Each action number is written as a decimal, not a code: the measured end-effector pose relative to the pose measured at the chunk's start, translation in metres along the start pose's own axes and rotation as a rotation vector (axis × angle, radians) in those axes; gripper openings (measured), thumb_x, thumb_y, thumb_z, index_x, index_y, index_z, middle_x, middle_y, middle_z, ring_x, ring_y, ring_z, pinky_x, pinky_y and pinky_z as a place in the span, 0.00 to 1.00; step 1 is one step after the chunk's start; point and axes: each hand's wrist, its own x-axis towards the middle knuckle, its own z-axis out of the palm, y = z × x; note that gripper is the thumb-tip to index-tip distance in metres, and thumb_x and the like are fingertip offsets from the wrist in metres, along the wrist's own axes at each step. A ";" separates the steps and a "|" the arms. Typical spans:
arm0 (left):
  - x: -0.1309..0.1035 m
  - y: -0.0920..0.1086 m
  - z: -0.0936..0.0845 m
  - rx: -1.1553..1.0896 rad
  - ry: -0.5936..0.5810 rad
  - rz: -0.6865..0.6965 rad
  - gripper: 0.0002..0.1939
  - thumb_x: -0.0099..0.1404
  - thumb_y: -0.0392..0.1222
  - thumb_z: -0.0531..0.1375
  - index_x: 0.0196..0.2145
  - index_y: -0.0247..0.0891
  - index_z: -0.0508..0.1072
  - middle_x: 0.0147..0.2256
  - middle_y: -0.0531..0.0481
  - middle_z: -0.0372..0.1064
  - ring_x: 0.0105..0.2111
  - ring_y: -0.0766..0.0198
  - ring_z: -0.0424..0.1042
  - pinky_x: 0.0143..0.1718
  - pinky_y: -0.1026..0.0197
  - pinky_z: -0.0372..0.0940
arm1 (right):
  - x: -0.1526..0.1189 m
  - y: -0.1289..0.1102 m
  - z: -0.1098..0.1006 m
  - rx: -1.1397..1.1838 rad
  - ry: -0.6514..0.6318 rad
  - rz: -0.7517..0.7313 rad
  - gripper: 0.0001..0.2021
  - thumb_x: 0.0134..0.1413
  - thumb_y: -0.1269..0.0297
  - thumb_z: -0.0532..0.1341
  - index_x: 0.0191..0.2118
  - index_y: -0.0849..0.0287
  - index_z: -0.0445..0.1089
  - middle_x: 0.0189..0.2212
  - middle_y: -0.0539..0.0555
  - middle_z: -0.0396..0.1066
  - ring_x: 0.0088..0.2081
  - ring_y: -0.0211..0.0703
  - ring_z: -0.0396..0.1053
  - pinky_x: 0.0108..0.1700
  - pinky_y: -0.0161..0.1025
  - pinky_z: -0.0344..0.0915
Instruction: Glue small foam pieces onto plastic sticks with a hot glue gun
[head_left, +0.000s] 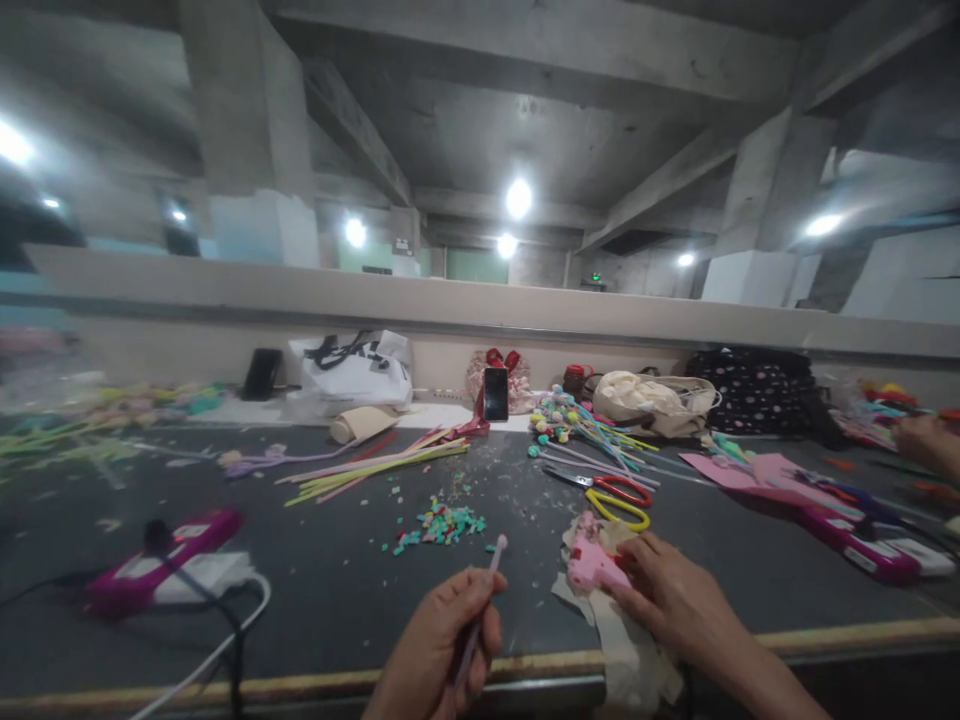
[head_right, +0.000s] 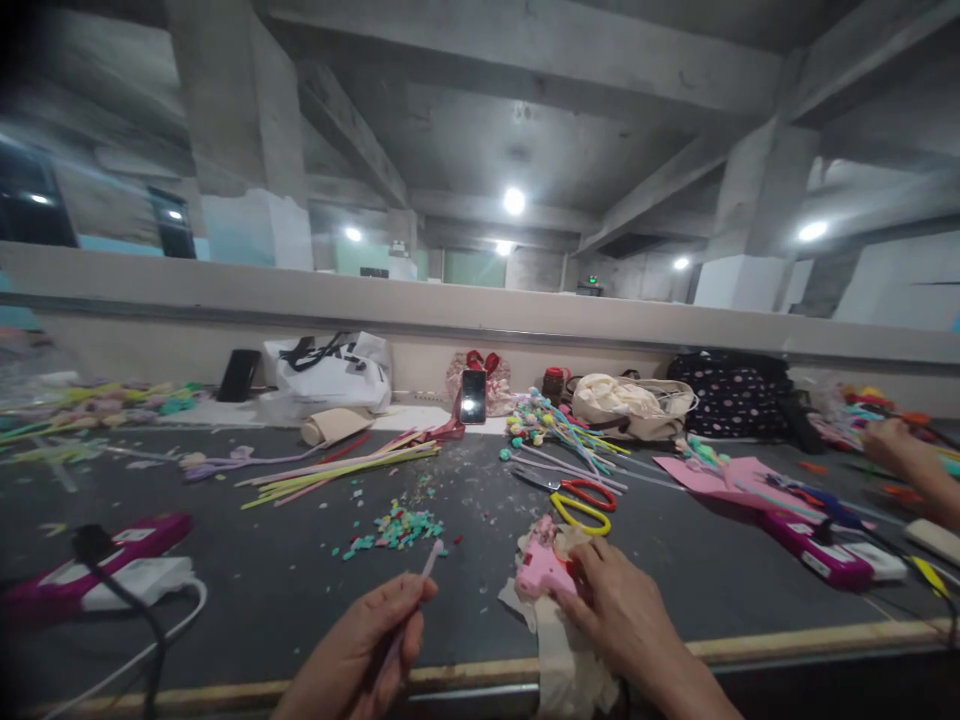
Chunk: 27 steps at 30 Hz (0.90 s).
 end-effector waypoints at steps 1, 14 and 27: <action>0.002 -0.003 0.004 -0.003 -0.001 -0.011 0.13 0.49 0.48 0.58 0.27 0.34 0.68 0.11 0.56 0.62 0.07 0.76 0.55 0.06 0.75 0.47 | 0.001 0.000 0.000 -0.007 -0.005 0.001 0.11 0.46 0.54 0.52 0.34 0.53 0.63 0.33 0.52 0.65 0.34 0.44 0.63 0.32 0.36 0.57; 0.018 -0.009 0.052 -0.022 -0.110 -0.026 0.09 0.52 0.44 0.57 0.26 0.34 0.67 0.23 0.48 0.70 0.18 0.72 0.66 0.11 0.75 0.54 | 0.018 0.022 -0.001 0.593 -0.065 0.191 0.10 0.42 0.58 0.55 0.26 0.60 0.66 0.21 0.48 0.65 0.24 0.38 0.61 0.25 0.32 0.52; 0.060 -0.043 0.086 0.003 -0.194 0.040 0.11 0.48 0.46 0.59 0.24 0.33 0.68 0.25 0.50 0.67 0.24 0.69 0.65 0.25 0.67 0.58 | 0.020 0.024 -0.011 1.120 -0.086 0.274 0.11 0.42 0.62 0.56 0.29 0.64 0.69 0.20 0.48 0.65 0.21 0.34 0.60 0.23 0.30 0.53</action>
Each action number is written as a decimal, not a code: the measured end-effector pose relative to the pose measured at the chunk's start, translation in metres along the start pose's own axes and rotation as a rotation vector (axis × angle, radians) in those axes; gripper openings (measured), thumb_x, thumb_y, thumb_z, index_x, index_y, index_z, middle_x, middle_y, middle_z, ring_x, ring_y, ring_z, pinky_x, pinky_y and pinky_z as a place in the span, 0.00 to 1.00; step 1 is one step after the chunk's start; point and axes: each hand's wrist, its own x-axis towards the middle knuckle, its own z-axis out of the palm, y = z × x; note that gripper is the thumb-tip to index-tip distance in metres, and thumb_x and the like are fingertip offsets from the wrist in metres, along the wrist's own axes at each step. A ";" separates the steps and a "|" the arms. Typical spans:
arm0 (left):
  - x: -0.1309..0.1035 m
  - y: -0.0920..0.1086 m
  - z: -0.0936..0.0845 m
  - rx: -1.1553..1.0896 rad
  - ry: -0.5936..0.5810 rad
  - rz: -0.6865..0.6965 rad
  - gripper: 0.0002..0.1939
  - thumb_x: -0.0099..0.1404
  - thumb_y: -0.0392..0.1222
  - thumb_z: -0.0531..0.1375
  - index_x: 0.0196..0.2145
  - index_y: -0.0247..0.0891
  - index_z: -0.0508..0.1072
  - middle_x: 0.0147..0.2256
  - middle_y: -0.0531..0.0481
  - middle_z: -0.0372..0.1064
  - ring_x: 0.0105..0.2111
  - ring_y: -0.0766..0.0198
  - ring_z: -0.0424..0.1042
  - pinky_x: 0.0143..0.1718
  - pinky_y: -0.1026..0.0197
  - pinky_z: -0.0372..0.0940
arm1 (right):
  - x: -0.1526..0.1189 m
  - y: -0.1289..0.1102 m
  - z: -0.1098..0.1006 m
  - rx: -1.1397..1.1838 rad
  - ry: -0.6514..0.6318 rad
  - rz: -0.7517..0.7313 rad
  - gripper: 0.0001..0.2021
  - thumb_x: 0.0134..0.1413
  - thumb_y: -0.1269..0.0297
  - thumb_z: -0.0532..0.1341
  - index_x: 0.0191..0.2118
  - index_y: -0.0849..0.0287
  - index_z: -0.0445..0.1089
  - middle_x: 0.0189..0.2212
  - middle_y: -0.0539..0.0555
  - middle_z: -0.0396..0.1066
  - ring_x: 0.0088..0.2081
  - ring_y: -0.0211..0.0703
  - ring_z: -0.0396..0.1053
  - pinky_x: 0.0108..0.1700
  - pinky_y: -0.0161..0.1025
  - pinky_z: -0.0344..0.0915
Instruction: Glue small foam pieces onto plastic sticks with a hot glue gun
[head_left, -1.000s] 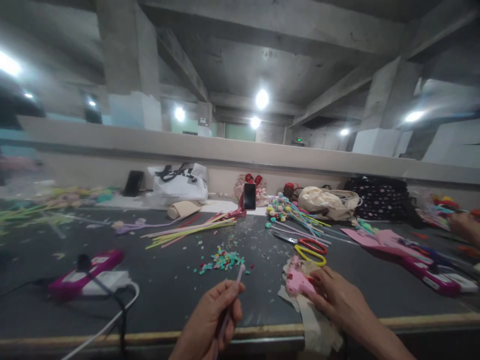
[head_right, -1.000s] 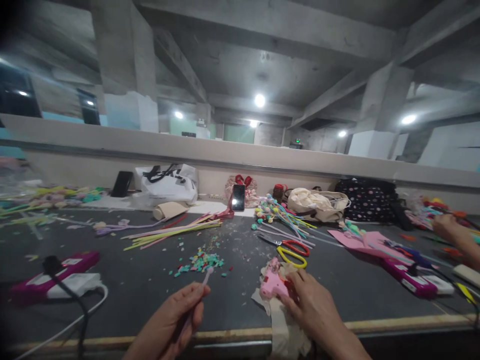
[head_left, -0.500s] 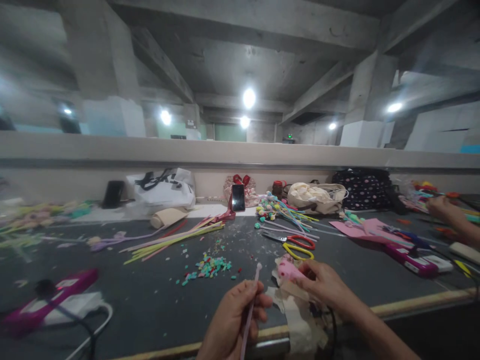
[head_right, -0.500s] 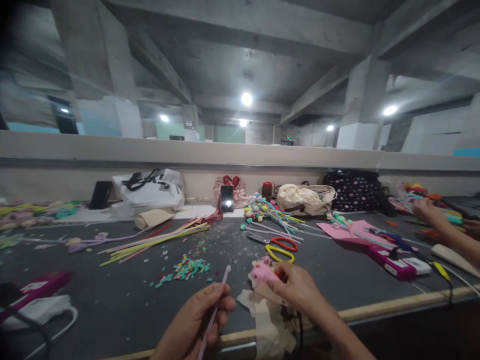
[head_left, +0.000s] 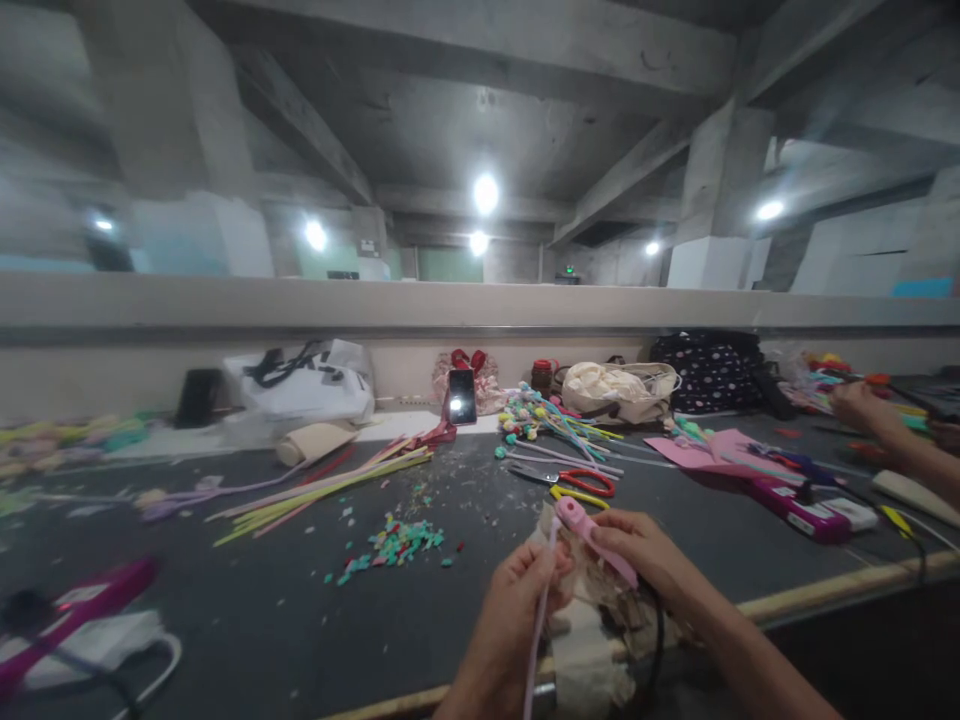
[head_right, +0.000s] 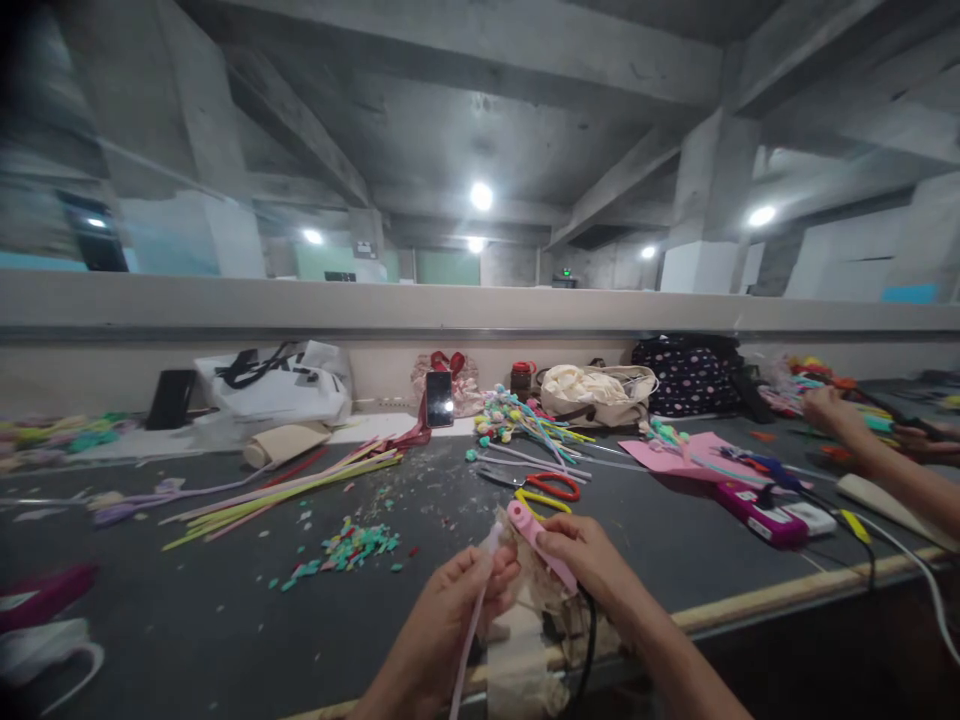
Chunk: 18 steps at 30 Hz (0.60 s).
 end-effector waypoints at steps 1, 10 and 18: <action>0.004 -0.004 0.000 -0.035 0.001 0.006 0.11 0.48 0.45 0.60 0.22 0.33 0.67 0.21 0.54 0.64 0.20 0.72 0.62 0.24 0.69 0.56 | 0.000 0.000 -0.001 0.029 -0.001 0.005 0.11 0.42 0.61 0.56 0.29 0.64 0.69 0.19 0.47 0.65 0.21 0.34 0.59 0.23 0.29 0.53; 0.016 -0.012 -0.002 -0.052 0.059 -0.017 0.10 0.46 0.42 0.61 0.20 0.33 0.65 0.18 0.56 0.59 0.19 0.74 0.59 0.27 0.67 0.57 | 0.012 0.002 -0.029 0.203 0.004 0.077 0.13 0.40 0.60 0.60 0.31 0.65 0.70 0.20 0.51 0.71 0.16 0.30 0.60 0.17 0.27 0.53; 0.010 -0.008 0.000 -0.009 0.116 -0.033 0.10 0.46 0.43 0.61 0.22 0.33 0.67 0.24 0.49 0.66 0.26 0.68 0.66 0.32 0.64 0.61 | 0.021 0.007 -0.046 0.406 0.063 0.073 0.09 0.42 0.65 0.59 0.26 0.68 0.70 0.16 0.52 0.70 0.13 0.28 0.58 0.11 0.23 0.52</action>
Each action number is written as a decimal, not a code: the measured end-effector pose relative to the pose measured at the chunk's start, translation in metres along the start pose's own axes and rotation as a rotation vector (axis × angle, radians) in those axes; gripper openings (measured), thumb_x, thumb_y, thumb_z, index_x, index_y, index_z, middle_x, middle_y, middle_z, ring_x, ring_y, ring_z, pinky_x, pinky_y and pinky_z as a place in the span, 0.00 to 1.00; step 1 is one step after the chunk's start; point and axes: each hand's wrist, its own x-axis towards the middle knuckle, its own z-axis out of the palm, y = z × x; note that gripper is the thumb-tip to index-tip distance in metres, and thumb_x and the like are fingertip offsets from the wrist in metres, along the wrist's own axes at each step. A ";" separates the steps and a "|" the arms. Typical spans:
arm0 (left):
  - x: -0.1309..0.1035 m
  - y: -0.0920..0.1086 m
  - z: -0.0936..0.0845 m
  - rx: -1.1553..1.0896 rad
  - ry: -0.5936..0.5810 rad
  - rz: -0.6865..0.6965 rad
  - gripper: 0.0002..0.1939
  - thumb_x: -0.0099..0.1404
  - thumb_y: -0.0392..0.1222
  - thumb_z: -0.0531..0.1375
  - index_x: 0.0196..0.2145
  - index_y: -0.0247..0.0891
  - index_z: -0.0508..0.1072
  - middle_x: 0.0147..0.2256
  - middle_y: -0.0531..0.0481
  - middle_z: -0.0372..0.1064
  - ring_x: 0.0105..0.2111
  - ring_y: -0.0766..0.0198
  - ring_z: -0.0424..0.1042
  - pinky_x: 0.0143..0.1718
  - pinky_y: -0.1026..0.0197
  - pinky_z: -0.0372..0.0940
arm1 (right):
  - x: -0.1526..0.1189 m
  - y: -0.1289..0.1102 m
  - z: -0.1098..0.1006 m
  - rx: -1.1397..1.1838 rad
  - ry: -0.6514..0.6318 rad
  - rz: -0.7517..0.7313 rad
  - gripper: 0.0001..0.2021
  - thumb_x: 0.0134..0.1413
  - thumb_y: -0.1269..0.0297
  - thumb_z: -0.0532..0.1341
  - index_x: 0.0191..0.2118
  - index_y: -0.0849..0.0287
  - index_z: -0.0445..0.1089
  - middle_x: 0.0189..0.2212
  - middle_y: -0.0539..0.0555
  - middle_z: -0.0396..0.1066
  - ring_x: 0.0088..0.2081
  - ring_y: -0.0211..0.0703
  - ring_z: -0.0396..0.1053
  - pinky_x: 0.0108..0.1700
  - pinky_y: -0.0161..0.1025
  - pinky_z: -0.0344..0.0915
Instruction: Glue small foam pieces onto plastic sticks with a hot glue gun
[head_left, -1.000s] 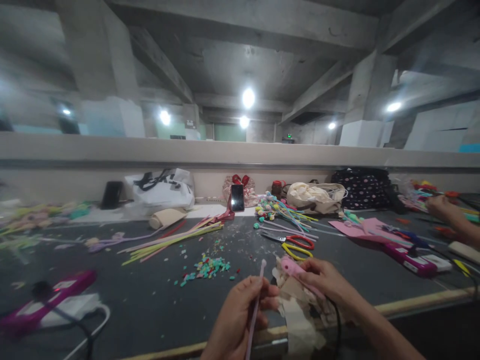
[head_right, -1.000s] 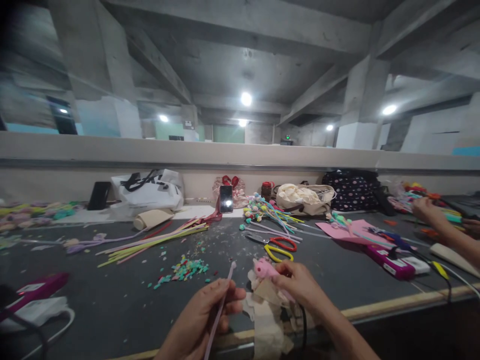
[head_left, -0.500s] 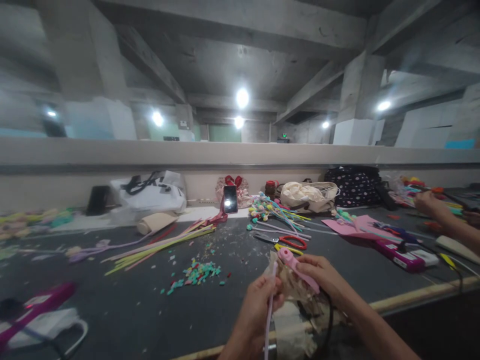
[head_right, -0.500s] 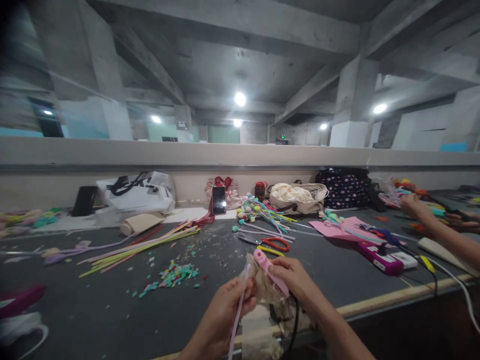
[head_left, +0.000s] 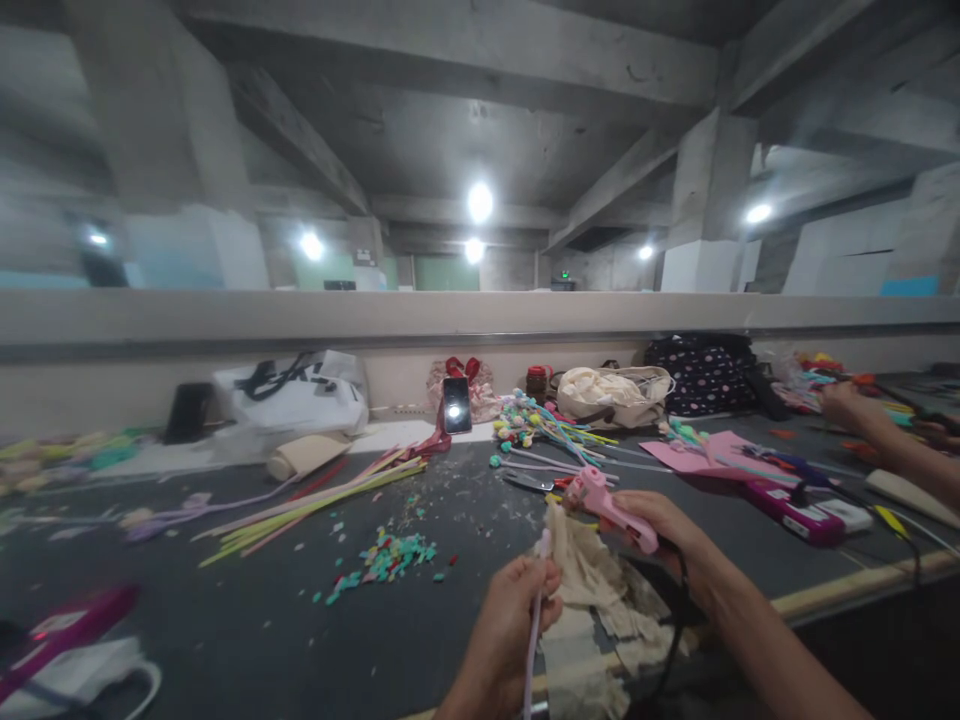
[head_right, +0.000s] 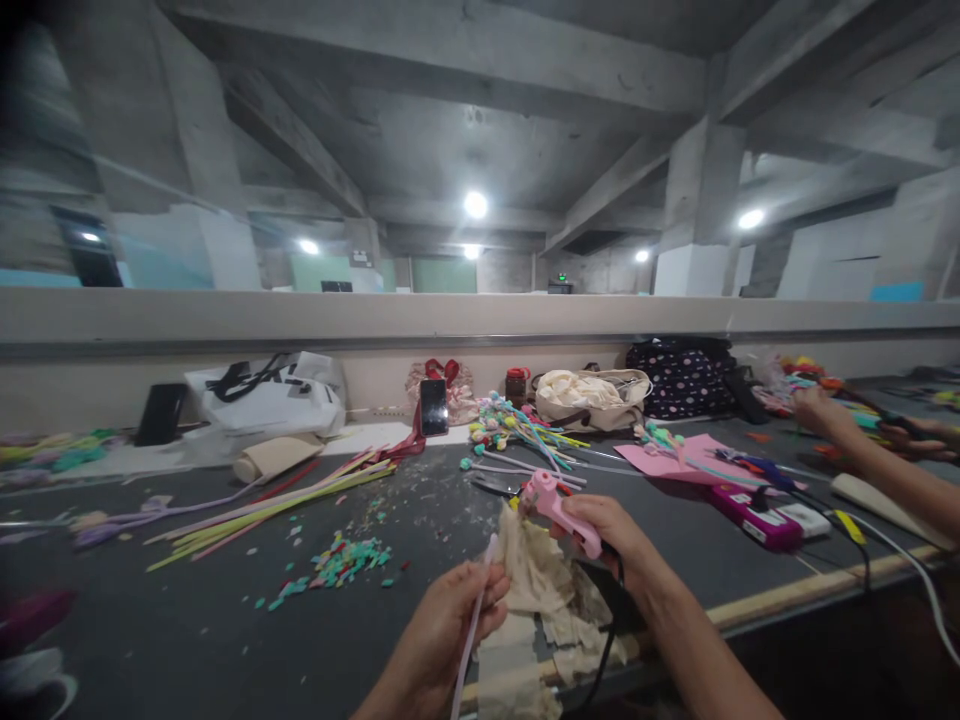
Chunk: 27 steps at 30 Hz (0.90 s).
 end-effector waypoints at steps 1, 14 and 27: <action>-0.001 0.000 0.000 0.005 0.003 0.001 0.10 0.46 0.43 0.61 0.21 0.33 0.67 0.24 0.49 0.66 0.26 0.68 0.67 0.31 0.64 0.61 | 0.002 -0.001 -0.003 0.040 0.012 -0.008 0.08 0.43 0.66 0.59 0.26 0.67 0.70 0.16 0.52 0.70 0.13 0.28 0.59 0.11 0.23 0.53; 0.002 0.024 0.008 0.120 0.037 0.058 0.12 0.41 0.45 0.63 0.22 0.33 0.69 0.14 0.58 0.61 0.12 0.74 0.59 0.13 0.71 0.52 | -0.017 -0.004 -0.005 0.492 -0.048 -0.069 0.09 0.50 0.68 0.52 0.32 0.66 0.67 0.22 0.55 0.70 0.15 0.30 0.61 0.13 0.25 0.58; -0.025 0.060 -0.014 -0.021 -0.042 0.127 0.13 0.50 0.45 0.57 0.33 0.35 0.67 0.17 0.56 0.67 0.06 0.81 0.48 0.07 0.75 0.39 | -0.042 0.003 0.048 0.723 -0.178 -0.032 0.10 0.50 0.64 0.54 0.35 0.65 0.67 0.26 0.56 0.68 0.18 0.29 0.58 0.16 0.25 0.58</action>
